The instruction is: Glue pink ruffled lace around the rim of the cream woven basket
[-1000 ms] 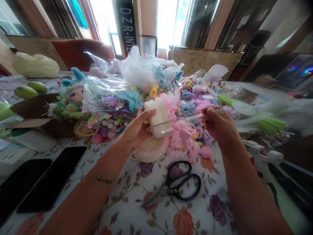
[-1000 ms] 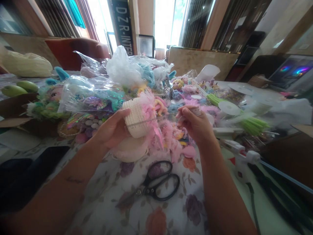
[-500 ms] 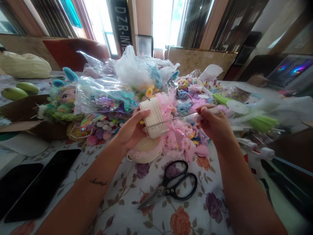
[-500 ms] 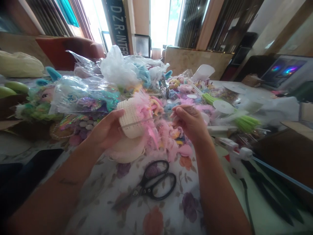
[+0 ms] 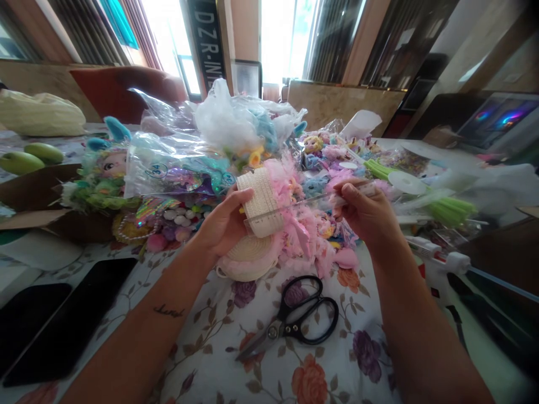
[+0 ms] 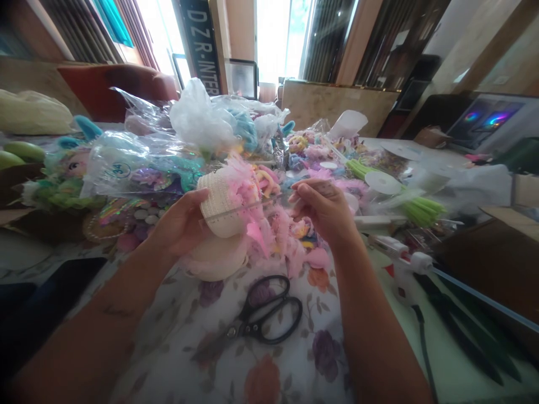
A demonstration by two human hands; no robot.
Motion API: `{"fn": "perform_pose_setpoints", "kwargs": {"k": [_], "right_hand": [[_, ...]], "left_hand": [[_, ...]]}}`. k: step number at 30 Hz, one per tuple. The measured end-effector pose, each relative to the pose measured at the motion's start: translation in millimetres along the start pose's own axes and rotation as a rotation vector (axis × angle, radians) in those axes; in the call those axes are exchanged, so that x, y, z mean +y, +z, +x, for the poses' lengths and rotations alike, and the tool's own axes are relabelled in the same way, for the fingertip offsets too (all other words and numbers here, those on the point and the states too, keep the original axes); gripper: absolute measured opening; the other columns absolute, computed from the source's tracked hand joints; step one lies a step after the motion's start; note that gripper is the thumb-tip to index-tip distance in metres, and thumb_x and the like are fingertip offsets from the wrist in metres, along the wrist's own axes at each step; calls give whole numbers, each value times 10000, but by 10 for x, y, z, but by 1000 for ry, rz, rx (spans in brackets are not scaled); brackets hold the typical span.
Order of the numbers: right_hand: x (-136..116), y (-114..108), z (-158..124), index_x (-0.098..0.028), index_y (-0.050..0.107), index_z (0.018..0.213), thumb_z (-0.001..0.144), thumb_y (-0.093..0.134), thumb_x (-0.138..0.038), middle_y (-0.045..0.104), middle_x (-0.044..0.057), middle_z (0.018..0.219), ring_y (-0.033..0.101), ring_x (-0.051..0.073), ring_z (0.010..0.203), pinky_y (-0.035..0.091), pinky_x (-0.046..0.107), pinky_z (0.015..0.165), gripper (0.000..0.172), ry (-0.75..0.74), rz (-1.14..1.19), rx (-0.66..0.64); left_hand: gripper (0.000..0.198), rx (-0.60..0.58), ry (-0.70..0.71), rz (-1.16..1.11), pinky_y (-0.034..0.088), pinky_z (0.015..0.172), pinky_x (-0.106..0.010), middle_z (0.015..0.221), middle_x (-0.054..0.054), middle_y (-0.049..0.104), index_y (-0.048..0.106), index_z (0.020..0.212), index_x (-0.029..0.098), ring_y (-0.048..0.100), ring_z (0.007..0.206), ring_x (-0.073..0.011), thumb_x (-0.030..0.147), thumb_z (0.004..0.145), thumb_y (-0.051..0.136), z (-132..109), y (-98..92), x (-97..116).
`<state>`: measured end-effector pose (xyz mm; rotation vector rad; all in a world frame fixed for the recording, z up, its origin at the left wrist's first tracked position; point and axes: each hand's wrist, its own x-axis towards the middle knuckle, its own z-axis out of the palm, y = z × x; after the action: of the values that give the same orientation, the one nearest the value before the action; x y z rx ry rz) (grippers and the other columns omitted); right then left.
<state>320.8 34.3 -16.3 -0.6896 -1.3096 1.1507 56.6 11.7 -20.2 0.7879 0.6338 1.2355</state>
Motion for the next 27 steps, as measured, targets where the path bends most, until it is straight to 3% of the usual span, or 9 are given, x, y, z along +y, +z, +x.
{"fn": "perform_pose_setpoints", "kwargs": {"k": [8,15,27], "right_hand": [[4,-15,-1,-222,741,811,767,807,-405,701,-12,657,620,99,434,531,204,401,199,17,-35,3],[24,-28,2,-236,755,810,740,834,-419,707,-7,659,615,104,441,531,221,411,211,31,-23,17],[41,-21,11,-261,742,795,710,844,-464,679,0,664,587,119,461,487,257,409,242,52,-39,37]], "left_hand": [[374,-44,4,-21,586,645,-332,873,-46,722,641,1181,203,695,772,-223,248,812,686,4,-27,-5],[330,-30,46,3,595,716,-360,879,-46,723,663,1142,204,689,765,-219,241,814,672,-9,5,-10],[344,-56,5,-39,569,639,-299,870,-52,708,659,1135,193,675,758,-200,258,801,703,6,-19,-7]]}}
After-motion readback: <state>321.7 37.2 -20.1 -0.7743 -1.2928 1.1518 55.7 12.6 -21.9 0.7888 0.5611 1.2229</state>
